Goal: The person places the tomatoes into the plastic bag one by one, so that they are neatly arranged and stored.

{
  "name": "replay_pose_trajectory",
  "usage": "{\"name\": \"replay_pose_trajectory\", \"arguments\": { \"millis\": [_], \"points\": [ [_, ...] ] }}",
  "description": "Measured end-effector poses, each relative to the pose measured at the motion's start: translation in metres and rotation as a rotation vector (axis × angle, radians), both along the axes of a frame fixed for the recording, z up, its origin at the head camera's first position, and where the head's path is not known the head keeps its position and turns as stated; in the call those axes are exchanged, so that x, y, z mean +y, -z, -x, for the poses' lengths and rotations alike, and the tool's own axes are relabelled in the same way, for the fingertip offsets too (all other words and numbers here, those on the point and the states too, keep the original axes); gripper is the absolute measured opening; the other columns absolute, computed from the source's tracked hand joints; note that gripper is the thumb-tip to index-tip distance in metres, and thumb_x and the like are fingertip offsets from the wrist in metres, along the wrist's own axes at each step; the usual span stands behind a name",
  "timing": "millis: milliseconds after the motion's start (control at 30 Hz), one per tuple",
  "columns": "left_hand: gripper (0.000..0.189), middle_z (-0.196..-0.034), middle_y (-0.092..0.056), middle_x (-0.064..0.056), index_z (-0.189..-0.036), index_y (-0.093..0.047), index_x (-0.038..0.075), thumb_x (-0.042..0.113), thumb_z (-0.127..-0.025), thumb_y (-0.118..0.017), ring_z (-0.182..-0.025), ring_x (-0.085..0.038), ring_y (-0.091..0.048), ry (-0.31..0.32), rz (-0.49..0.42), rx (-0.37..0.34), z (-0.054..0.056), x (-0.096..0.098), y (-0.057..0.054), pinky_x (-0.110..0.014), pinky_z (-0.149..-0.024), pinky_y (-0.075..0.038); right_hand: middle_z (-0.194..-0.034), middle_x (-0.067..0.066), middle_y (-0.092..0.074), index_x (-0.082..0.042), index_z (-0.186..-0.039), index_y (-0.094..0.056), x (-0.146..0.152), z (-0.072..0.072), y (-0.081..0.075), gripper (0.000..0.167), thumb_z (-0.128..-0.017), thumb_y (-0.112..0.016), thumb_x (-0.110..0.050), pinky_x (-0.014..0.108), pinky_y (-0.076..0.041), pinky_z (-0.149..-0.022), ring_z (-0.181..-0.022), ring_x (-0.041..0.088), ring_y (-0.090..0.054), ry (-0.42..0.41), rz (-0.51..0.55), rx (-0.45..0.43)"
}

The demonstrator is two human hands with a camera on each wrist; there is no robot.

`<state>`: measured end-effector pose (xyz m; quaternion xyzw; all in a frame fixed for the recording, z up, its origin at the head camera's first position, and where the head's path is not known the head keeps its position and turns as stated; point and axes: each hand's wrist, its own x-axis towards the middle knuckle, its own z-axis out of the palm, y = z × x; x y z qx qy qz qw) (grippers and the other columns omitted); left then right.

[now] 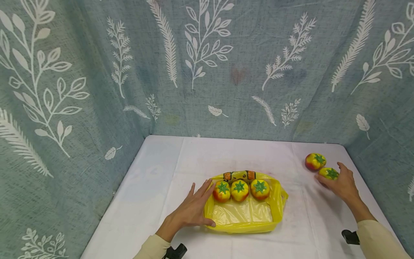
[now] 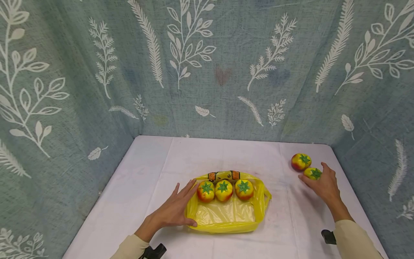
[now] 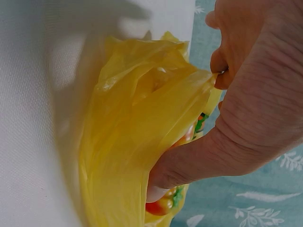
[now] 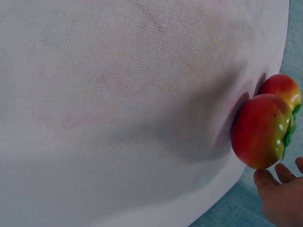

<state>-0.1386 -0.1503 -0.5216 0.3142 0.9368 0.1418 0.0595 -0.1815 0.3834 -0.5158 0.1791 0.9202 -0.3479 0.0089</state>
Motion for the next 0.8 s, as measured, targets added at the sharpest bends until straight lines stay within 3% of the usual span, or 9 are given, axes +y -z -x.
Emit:
{"name": "replay_pose_trajectory", "arguments": {
  "millis": [800],
  "points": [
    [0.132,-0.169,-0.008,-0.012,-0.164,-0.013,0.010,0.069,-0.067,-0.082,-0.155,-0.024,-0.012,-0.007,0.013,0.007,-0.0009,-0.0004,-0.0007,-0.060,-0.120,-0.005,-0.149,0.047,-0.010,0.016,-0.153,-0.001,0.0081,-0.0018,0.0069,0.108,-0.093,-0.069,-0.044,0.075,-0.026,-0.105,-0.131,0.063,-0.024,-0.006,0.015,-0.075]
  ]
}}
